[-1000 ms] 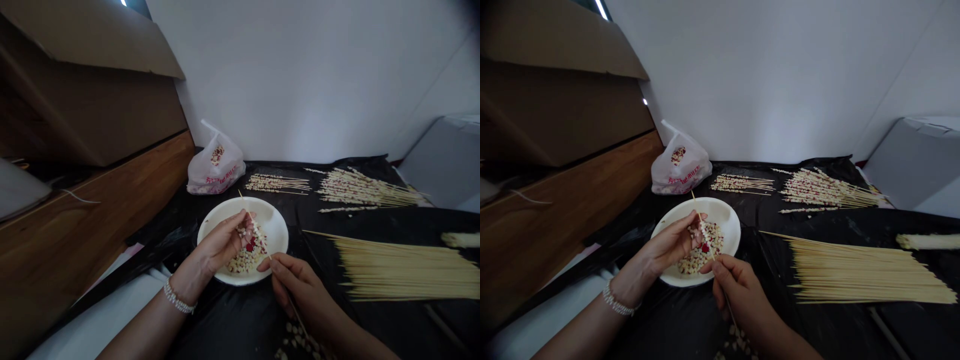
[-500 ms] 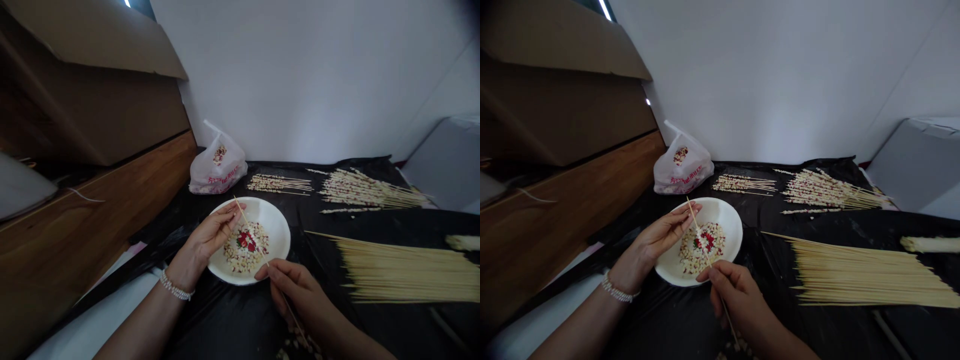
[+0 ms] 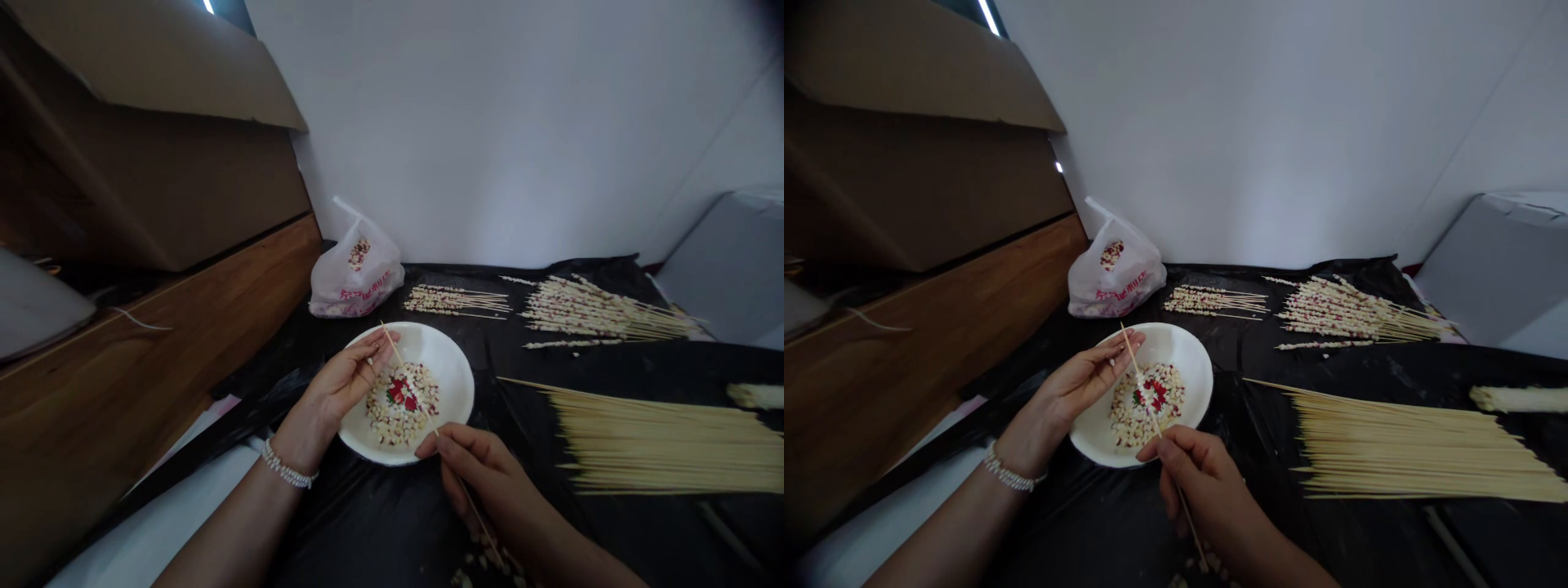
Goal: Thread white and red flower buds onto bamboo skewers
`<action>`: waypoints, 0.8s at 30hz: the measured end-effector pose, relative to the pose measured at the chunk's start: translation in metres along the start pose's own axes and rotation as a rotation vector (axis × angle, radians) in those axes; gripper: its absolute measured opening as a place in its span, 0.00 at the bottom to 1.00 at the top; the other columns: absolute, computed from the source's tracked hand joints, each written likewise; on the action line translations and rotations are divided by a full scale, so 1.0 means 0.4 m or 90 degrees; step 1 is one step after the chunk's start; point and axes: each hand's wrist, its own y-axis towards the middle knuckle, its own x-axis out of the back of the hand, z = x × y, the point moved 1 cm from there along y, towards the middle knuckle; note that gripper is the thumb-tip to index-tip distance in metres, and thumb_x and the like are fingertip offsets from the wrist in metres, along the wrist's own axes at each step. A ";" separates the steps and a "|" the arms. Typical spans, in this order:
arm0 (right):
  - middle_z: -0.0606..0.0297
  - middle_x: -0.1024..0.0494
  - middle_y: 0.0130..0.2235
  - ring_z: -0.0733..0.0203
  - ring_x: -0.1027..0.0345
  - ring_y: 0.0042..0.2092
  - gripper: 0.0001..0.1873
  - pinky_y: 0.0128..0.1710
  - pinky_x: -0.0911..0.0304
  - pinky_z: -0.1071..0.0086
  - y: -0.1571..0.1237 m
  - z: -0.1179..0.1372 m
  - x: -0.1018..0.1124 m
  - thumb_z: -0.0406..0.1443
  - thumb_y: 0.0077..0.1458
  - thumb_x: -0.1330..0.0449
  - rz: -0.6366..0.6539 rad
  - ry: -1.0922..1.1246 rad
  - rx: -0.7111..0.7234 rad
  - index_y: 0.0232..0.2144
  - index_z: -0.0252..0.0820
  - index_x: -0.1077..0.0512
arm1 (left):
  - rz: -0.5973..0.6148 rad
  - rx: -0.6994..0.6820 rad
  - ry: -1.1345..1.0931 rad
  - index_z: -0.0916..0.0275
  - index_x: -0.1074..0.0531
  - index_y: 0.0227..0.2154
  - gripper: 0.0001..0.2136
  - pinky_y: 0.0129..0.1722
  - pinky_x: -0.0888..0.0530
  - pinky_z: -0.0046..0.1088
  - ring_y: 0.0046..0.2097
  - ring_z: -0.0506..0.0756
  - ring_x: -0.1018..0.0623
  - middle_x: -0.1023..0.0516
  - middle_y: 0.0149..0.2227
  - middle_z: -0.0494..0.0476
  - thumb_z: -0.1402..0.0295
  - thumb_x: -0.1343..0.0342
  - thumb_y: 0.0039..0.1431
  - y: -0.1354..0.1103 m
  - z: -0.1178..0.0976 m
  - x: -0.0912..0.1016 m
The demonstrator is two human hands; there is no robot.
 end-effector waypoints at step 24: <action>0.73 0.27 0.18 0.72 0.43 0.14 0.24 0.13 0.50 0.81 -0.011 0.003 -0.009 0.56 0.57 0.37 0.128 0.000 -0.096 0.37 0.40 0.26 | -0.019 -0.009 -0.072 0.70 0.29 0.55 0.16 0.30 0.22 0.14 0.32 0.47 0.19 0.19 0.36 0.59 0.82 0.51 0.67 0.007 -0.004 0.006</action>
